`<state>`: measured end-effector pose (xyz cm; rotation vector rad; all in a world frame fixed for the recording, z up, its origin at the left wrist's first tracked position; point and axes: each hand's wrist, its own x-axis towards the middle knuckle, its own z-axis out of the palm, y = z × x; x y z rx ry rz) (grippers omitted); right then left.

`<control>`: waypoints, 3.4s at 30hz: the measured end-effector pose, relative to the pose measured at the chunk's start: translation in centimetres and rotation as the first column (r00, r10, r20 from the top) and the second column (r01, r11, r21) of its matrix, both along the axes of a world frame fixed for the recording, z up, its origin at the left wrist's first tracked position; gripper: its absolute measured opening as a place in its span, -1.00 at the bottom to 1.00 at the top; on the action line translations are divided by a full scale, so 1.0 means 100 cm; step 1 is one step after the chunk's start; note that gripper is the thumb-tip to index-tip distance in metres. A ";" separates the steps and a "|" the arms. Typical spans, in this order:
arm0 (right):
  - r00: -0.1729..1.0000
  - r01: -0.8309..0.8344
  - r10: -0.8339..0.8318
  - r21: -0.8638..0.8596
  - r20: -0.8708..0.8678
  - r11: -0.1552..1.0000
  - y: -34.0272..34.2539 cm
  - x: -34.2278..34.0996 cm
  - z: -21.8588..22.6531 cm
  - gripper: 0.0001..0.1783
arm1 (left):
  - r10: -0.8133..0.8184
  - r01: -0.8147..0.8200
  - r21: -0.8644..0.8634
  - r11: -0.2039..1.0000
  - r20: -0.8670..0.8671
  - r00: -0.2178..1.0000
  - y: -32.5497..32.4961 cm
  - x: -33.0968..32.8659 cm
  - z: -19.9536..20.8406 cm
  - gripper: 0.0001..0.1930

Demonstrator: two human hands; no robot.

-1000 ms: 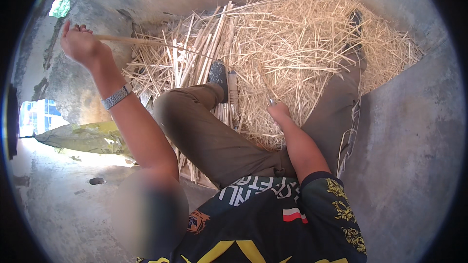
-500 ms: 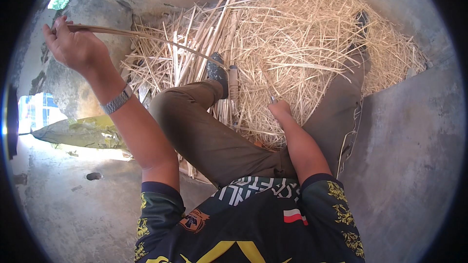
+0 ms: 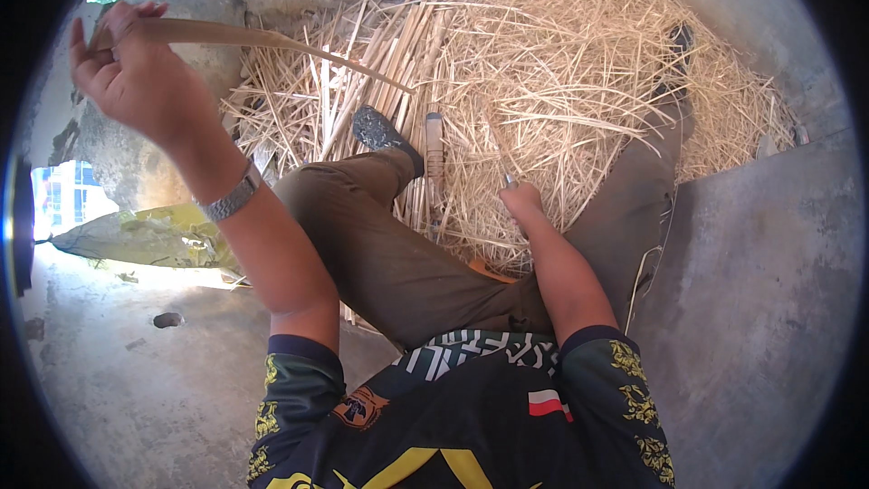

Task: The person sits on the floor and uses a large knife to split long bamboo stalks into thin strips. They hold the stalk with one hand and repeatedly strike it with the knife to separate the fibers, accumulating a pile of processed bamboo strips.

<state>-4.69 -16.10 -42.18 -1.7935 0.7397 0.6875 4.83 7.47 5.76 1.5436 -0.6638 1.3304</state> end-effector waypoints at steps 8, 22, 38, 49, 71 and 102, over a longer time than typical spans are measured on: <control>0.997 -0.043 0.049 -0.086 0.062 0.995 0.000 0.005 -0.014 -0.63 | -0.276 0.262 -0.114 0.958 -0.136 0.951 0.002 0.023 -0.018 -0.64; 0.865 -0.117 0.104 -0.004 0.491 0.993 0.092 0.092 0.043 -0.74 | 0.005 -0.092 -0.407 0.909 -0.208 0.978 -0.028 0.063 -0.025 -0.49; 0.714 -0.041 -0.157 0.264 0.683 0.964 0.108 0.117 0.050 -0.69 | -0.251 0.217 -0.181 0.959 -0.190 0.949 0.181 0.129 -0.028 -0.75; 0.992 -0.122 0.115 0.235 0.045 0.964 0.073 0.087 -0.029 -0.88 | -0.101 0.022 -0.374 0.927 -0.191 0.976 0.076 0.096 -0.021 -0.86; 0.914 -0.368 0.050 0.774 0.402 0.515 -0.033 0.019 0.209 -0.82 | -0.272 0.165 -0.514 0.842 -0.141 0.952 0.015 0.020 0.005 -0.63; 0.765 -0.004 -0.366 0.572 0.530 0.820 -0.006 -0.071 0.269 -0.73 | -0.848 0.761 -0.380 0.526 -0.307 0.432 -0.001 0.023 -0.018 -0.65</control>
